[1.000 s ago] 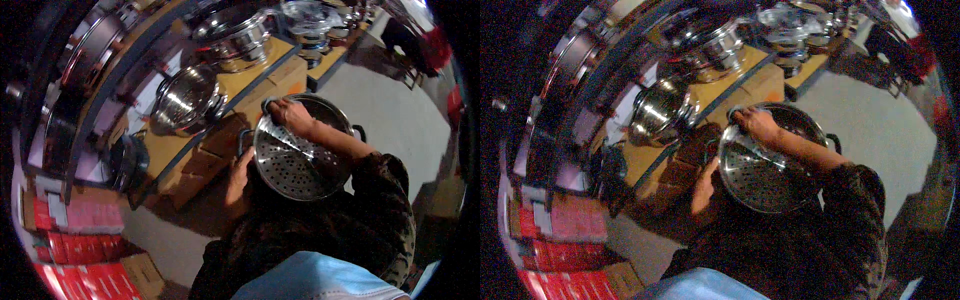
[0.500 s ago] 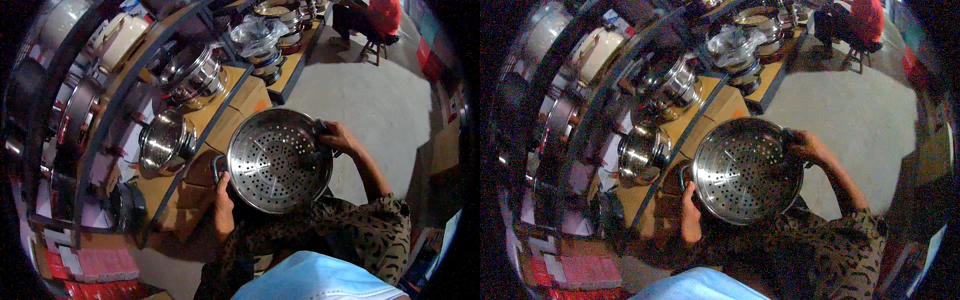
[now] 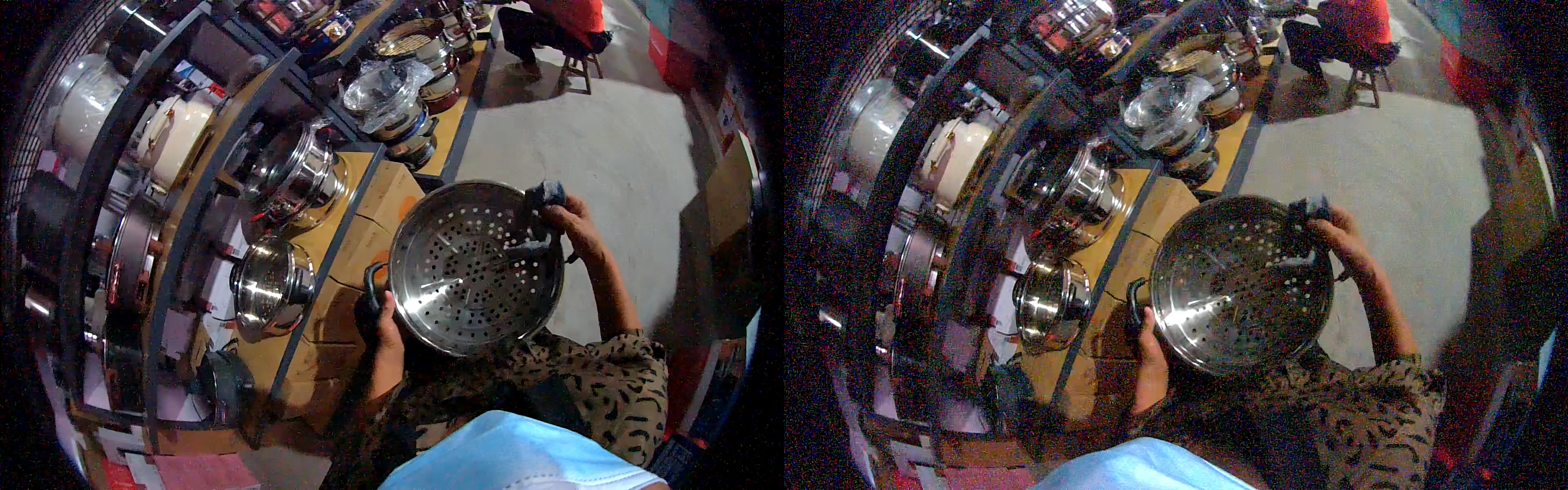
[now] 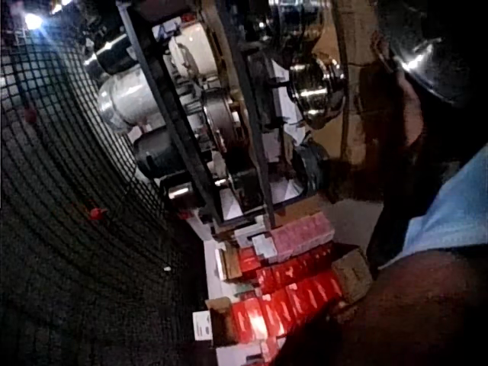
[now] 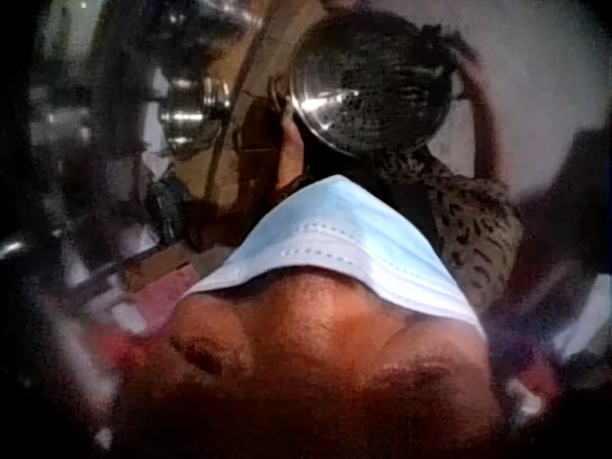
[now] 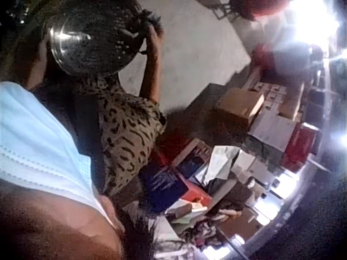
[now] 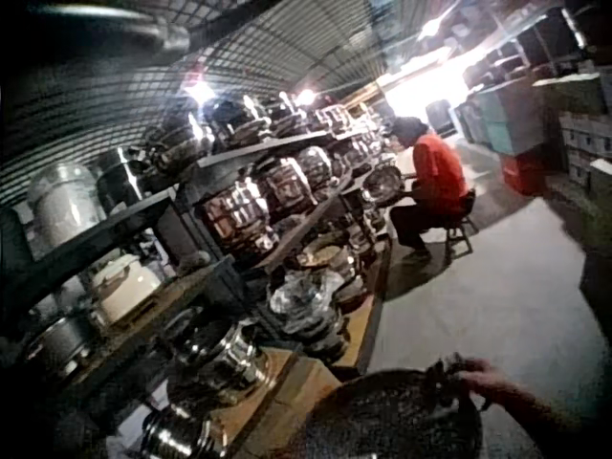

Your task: The person wipes a stainless steel steamer insert with a cloth, cleaning the interior, exterior, and perforated surfaces. They rotate and flip the steamer to access all sides, then place it back on the table among other cookware.

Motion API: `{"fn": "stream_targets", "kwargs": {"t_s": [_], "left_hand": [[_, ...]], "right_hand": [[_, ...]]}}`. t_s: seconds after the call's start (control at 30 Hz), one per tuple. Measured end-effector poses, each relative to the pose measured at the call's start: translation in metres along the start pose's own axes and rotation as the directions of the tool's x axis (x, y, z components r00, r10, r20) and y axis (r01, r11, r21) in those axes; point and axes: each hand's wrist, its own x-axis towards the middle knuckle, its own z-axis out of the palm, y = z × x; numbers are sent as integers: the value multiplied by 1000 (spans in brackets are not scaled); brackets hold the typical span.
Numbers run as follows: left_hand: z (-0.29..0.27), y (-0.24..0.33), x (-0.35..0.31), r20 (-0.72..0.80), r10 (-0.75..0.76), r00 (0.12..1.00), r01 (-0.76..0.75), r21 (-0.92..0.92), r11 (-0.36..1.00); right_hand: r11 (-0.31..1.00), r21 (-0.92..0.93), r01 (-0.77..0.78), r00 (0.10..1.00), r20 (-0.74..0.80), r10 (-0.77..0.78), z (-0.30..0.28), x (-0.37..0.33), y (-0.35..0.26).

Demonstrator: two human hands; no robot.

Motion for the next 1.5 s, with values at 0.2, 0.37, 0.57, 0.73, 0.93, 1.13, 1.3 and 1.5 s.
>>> {"fn": "stream_targets", "kwargs": {"t_s": [0.2,0.37,0.57,0.73,0.93,1.13,1.3,1.5], "left_hand": [[49,-13,11,34,17,999,-17,-14,1000],[87,26,38,141,28,990,-25,-20,999],[105,26,64,192,11,981,-11,1,1000],[74,11,92,325,-162,932,146,74,987],[91,15,92,289,-135,948,32,336,941],[64,-34,140,377,-254,891,300,-70,951],[64,7,127,511,-265,818,488,-371,790],[41,-51,170,329,-247,912,284,-69,956]], "right_hand": [[990,110,86,985,-161,-68,-27,-11,-20],[984,176,-12,986,-162,41,4,6,-62],[956,216,-199,968,-107,226,36,42,-4],[957,62,-284,957,-38,286,48,83,65],[924,-383,14,999,53,7,17,191,214],[968,-63,-244,925,285,252,205,142,185],[866,-473,161,695,677,241,227,34,121],[880,-441,175,577,770,271,128,-28,117]]}}
